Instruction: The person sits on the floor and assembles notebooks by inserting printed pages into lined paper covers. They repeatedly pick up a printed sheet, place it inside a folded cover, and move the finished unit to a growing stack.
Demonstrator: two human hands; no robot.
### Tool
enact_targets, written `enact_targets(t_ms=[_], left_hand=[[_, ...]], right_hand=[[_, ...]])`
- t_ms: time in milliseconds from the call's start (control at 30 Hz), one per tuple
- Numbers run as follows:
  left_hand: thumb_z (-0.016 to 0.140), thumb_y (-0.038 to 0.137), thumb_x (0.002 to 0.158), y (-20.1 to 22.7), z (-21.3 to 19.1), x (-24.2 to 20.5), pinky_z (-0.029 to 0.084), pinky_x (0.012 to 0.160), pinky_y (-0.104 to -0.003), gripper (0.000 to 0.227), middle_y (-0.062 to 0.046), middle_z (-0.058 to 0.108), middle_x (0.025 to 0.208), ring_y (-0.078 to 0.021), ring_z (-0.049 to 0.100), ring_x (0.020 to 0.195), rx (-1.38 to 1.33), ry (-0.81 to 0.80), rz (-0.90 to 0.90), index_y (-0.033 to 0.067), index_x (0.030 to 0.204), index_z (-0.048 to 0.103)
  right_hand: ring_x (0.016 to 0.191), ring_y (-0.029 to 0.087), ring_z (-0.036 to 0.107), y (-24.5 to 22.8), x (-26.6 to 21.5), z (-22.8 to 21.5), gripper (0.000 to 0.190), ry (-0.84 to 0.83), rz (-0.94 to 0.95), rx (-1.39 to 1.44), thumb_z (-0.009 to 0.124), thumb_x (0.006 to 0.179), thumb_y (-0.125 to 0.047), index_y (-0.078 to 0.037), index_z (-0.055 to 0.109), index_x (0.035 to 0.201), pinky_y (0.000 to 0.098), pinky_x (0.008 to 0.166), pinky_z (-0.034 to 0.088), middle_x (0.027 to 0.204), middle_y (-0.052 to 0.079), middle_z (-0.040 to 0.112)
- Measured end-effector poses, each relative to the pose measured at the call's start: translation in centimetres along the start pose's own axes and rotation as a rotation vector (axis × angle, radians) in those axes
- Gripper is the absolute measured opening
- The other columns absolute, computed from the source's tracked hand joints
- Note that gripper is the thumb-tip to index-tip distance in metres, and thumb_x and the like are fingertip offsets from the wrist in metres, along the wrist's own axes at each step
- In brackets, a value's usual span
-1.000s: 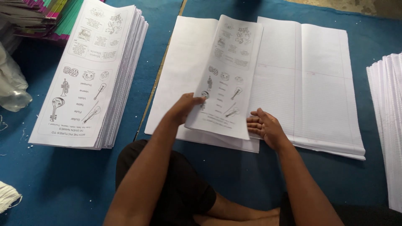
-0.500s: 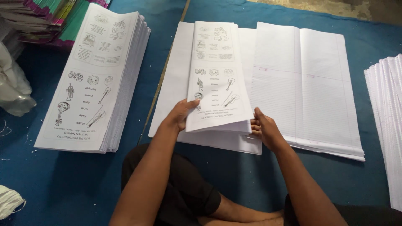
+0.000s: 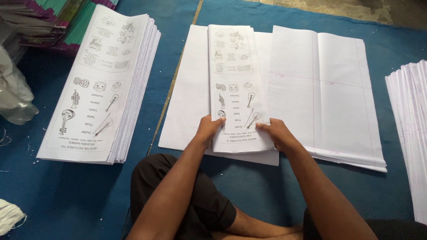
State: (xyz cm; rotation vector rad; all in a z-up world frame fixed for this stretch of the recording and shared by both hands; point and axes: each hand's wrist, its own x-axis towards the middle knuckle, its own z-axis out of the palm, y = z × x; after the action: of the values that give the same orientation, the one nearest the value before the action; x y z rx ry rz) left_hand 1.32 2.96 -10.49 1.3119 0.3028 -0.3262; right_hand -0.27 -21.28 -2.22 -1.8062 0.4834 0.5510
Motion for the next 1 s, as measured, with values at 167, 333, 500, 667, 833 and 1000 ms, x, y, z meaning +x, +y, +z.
enact_targets(t_ms=[167,333,500,667,833,1000], left_hand=[[0.038,0.045,0.105,1.4,-0.2,0.3,0.06,0.083,-0.034,0.058,-0.018,0.071,0.114,-0.0224,0.073,0.097,-0.21,0.062,-0.113,-0.005,0.129,0.057],[0.048,0.032,0.103,1.8,-0.5,0.2,0.06,0.081,-0.04,0.047,-0.024,0.072,0.108,-0.0283,0.073,0.092,-0.062,0.095,-0.103,-0.0103,0.118,0.063],[0.052,0.027,0.101,2.1,-0.3,0.1,0.059,0.076,-0.039,0.043,-0.025,0.073,0.104,-0.0292,0.072,0.089,-0.005,0.106,-0.087,-0.0128,0.113,0.064],[0.053,0.024,0.102,3.1,-0.1,-0.9,0.063,0.081,-0.041,0.043,-0.027,0.069,0.111,-0.0309,0.073,0.094,-0.234,0.001,-0.089,-0.0152,0.12,0.059],[0.048,0.025,0.102,3.1,0.3,-1.4,0.063,0.084,-0.04,0.045,-0.027,0.069,0.116,-0.0322,0.073,0.101,-0.237,-0.033,-0.119,-0.0117,0.127,0.055],[0.046,0.025,0.104,1.9,0.6,-0.5,0.063,0.085,-0.04,0.046,-0.025,0.07,0.118,-0.0301,0.073,0.101,-0.281,-0.08,-0.099,-0.0113,0.13,0.056]], right_hand=[[0.094,0.031,0.076,2.4,0.7,0.0,0.049,-0.135,-0.059,0.172,0.068,0.085,-0.015,0.009,0.056,0.127,0.0361,0.081,0.064,0.111,0.03,0.071],[0.101,0.033,0.073,3.4,0.7,-0.5,0.055,-0.187,-0.038,0.168,0.07,0.081,-0.015,0.005,0.056,0.131,0.0383,0.084,0.063,0.115,0.03,0.07],[0.105,0.038,0.068,0.6,0.7,-0.6,0.062,-0.207,0.02,0.18,0.073,0.081,-0.017,0.015,0.053,0.131,0.045,0.087,0.06,0.118,0.034,0.064],[0.109,0.04,0.069,-2.8,0.9,-0.8,0.073,-0.129,0.073,0.248,0.07,0.087,-0.031,0.009,0.04,0.14,0.0425,0.088,0.06,0.122,0.038,0.059],[0.111,0.035,0.07,-3.7,1.7,-1.0,0.061,-0.179,-0.085,0.207,0.067,0.086,-0.015,0.009,0.049,0.139,0.0379,0.086,0.063,0.124,0.03,0.066],[0.09,0.033,0.075,-3.4,2.1,-1.0,0.052,-0.006,-0.188,0.069,0.064,0.089,-0.012,0.003,0.054,0.138,0.0403,0.079,0.064,0.111,0.026,0.072]])
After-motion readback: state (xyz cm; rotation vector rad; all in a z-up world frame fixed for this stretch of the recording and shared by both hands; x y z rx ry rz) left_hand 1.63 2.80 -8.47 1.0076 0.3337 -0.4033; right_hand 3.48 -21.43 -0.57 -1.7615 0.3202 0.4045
